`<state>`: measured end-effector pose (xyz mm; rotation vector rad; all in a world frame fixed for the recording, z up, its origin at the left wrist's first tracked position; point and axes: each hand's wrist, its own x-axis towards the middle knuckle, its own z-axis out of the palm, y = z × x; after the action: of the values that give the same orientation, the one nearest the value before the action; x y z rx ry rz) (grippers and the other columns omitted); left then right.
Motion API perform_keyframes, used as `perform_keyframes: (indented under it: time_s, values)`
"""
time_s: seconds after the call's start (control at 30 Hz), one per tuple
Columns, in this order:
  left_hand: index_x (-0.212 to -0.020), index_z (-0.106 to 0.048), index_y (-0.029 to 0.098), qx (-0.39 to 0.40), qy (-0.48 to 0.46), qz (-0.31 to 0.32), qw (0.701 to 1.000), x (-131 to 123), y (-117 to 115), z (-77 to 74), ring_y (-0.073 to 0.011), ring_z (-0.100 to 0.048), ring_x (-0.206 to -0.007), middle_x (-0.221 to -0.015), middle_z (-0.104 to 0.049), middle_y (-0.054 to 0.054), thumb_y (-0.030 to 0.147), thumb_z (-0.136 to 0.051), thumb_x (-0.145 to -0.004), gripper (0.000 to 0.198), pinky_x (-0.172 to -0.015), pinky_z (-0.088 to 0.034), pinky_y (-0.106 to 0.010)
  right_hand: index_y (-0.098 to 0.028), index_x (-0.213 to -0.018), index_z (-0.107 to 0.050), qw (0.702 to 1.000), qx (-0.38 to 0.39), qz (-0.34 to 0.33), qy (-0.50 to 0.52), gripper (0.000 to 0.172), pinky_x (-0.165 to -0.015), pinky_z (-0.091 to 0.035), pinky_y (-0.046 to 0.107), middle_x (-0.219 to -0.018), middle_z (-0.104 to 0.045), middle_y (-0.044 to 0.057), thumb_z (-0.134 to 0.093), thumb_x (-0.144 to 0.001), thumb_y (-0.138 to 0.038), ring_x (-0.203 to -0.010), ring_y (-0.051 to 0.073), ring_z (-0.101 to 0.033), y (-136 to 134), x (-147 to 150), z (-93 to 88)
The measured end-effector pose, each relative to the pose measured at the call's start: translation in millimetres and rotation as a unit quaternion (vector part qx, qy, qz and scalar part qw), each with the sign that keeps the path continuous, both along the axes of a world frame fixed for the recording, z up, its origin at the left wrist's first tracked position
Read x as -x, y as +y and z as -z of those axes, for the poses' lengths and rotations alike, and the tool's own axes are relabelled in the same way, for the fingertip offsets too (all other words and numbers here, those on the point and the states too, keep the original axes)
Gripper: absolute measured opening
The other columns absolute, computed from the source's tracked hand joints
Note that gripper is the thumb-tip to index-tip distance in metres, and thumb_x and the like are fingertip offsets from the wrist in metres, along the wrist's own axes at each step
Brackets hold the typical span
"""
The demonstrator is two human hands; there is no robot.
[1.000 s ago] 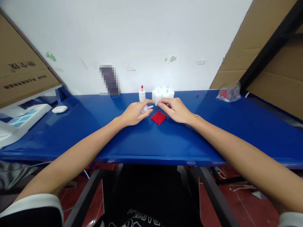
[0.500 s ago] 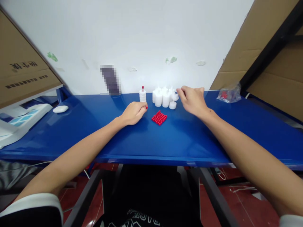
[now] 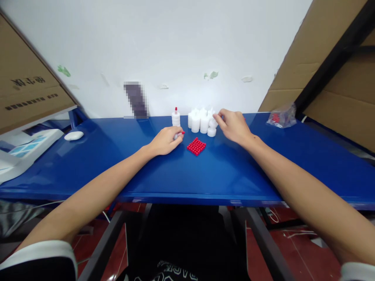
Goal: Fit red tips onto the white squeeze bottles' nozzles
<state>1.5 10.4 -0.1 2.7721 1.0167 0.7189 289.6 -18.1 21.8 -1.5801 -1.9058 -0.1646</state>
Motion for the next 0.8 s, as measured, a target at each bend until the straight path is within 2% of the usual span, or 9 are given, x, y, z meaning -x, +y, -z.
perform_keyframes:
  time_s: [0.17,0.37,0.47,0.6,0.8]
  values:
    - [-0.092,-0.064,0.018,-0.011,0.004,0.029,1.0,0.0,2.7,2.2,-0.02,-0.06,-0.079,-0.088,-0.067,-0.007,0.031,-0.043,-0.1,0.026,-0.077,-0.047,-0.035,-0.023,-0.084,-0.067,0.999,0.031,-0.023,0.003,0.047,-0.068,-0.043,0.039,-0.068,-0.067,0.008,-0.055,-0.097,-0.066,-0.065,0.025,-0.06,3.9,-2.4,4.6]
    - [-0.119,-0.061,0.018,0.004,-0.02,0.072,0.997,-1.8,-1.1,1.0,-0.0223,-0.066,-0.099,-0.109,-0.071,-0.01,0.039,-0.054,-0.102,0.028,-0.09,-0.052,-0.036,-0.023,-0.079,-0.067,0.999,-0.003,-0.025,0.02,0.044,-0.066,-0.041,0.038,-0.069,-0.068,0.009,-0.059,-0.095,-0.063,-0.066,0.025,-0.061,-11.2,12.8,-4.7]
    - [-0.118,-0.061,0.019,-0.004,-0.025,0.082,0.996,-5.7,-9.7,-2.0,-0.0225,-0.065,-0.097,-0.105,-0.07,-0.009,0.045,-0.057,-0.103,0.03,-0.09,-0.052,-0.036,-0.023,-0.075,-0.067,0.993,0.035,-0.106,0.032,0.043,-0.065,-0.04,0.036,-0.061,-0.064,0.004,-0.06,-0.095,-0.06,-0.059,0.02,-0.057,-27.2,36.1,-9.4]
    - [-0.114,-0.062,0.02,-0.044,-0.013,0.108,0.993,-10.5,-19.7,-5.2,-0.0231,-0.062,-0.098,-0.104,-0.068,-0.009,0.042,-0.053,-0.105,0.026,-0.087,-0.051,-0.035,-0.022,-0.069,-0.062,0.969,0.116,-0.208,0.06,0.045,-0.059,-0.036,0.032,-0.054,-0.054,-0.002,-0.058,-0.097,-0.057,-0.053,0.014,-0.046,-41.3,62.1,-6.3]
    - [-0.109,-0.062,0.019,-0.085,0.016,0.102,0.991,-11.6,-24.6,-10.3,-0.0222,-0.062,-0.092,-0.101,-0.069,-0.009,0.043,-0.049,-0.106,0.028,-0.08,-0.049,-0.033,-0.022,-0.064,-0.056,0.956,0.116,-0.241,0.123,0.044,-0.055,-0.033,0.03,-0.055,-0.049,-0.003,-0.057,-0.097,-0.052,-0.054,0.012,-0.041,-45.4,65.9,-1.8]
